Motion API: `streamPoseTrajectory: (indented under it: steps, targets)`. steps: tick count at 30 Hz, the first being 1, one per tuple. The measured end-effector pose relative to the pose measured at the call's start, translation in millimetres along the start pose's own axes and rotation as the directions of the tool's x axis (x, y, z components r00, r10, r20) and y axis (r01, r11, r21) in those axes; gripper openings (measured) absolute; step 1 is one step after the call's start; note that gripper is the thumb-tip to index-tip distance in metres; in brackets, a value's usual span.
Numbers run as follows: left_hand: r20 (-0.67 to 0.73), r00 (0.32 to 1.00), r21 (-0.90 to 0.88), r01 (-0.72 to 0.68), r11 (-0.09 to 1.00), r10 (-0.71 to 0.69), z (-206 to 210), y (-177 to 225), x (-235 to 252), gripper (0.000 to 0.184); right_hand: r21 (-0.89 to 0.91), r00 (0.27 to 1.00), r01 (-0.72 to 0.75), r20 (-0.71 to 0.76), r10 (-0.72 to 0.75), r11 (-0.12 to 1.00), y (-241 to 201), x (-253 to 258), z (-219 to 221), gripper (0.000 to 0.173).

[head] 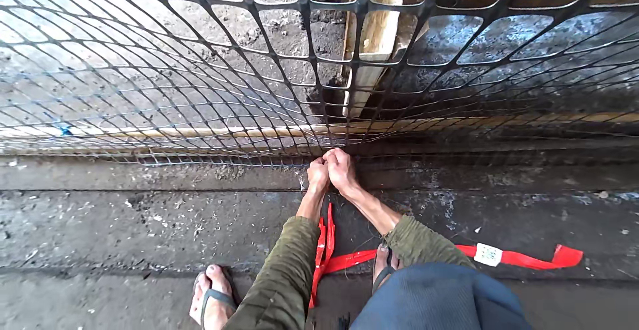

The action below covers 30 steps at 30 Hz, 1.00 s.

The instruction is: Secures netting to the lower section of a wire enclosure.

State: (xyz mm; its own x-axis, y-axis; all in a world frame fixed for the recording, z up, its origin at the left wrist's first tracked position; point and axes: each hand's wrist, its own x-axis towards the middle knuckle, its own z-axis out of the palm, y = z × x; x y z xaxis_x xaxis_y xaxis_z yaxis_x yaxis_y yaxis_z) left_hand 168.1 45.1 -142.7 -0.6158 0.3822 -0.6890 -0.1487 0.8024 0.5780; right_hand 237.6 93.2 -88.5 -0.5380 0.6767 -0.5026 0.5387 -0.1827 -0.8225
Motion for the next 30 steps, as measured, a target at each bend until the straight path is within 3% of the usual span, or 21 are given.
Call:
streamPoseTrajectory:
  steps: [4, 8, 10, 12, 14, 15, 20, 23, 25, 27, 30]
  targets:
    - [-0.027, 1.000, -0.037, 0.000, 0.999, -0.001, -10, 24, -43, 0.030, -0.250, 0.996, 0.043, 0.084, -0.023, 0.967, -8, -3, 0, 0.034]
    - [-0.128, 0.992, -0.160, -0.009, 0.987, -0.012, -4, 42, -95, 0.037, -0.563, 0.974, 0.085, 0.221, 0.050, 0.822, -34, -5, -2, 0.037]
    - [-0.066, 0.997, -0.129, 0.032, 0.991, -0.041, -4, 40, -98, 0.045, -0.689, 0.957, 0.112, 0.269, 0.110, 0.716, -50, -5, 0, 0.038]
    - [-0.092, 0.996, -0.126, 0.006, 0.992, -0.018, 5, 27, -87, 0.042, -0.781, 0.940, 0.154, 0.305, 0.154, 0.605, -63, -3, 4, 0.037]
    - [-0.307, 0.947, -0.225, -0.166, 0.960, 0.092, 40, -10, -61, 0.035, -0.833, 0.928, 0.204, 0.332, 0.169, 0.513, -68, 0, 11, 0.036]
    - [-0.335, 0.936, -0.256, -0.203, 0.945, 0.110, 47, -18, -55, 0.037, -0.850, 0.924, 0.233, 0.345, 0.167, 0.472, -69, 2, 15, 0.035]
    - [-0.250, 0.965, -0.436, -0.184, 0.881, 0.078, 38, -4, -71, 0.041, -0.887, 0.879, 0.371, 0.431, 0.203, 0.275, -74, 11, 34, 0.032]
    - [-0.091, 0.996, -0.529, -0.051, 0.847, 0.004, 25, 10, -85, 0.042, -0.873, 0.843, 0.453, 0.485, 0.233, 0.182, -75, 13, 42, 0.031]
    - [0.093, 0.996, -0.313, 0.027, 0.949, 0.003, 3, 24, -98, 0.053, -0.863, 0.821, 0.488, 0.505, 0.266, 0.131, -73, 15, 47, 0.031]
    - [0.118, 0.993, -0.203, 0.006, 0.979, 0.018, 1, 25, -99, 0.054, -0.849, 0.798, 0.522, 0.522, 0.300, 0.088, -73, 16, 53, 0.031]
    - [0.106, 0.967, -0.150, -0.217, 0.965, 0.234, 19, -9, -89, 0.048, -0.831, 0.772, 0.555, 0.523, 0.362, 0.018, -76, 12, 61, 0.030]
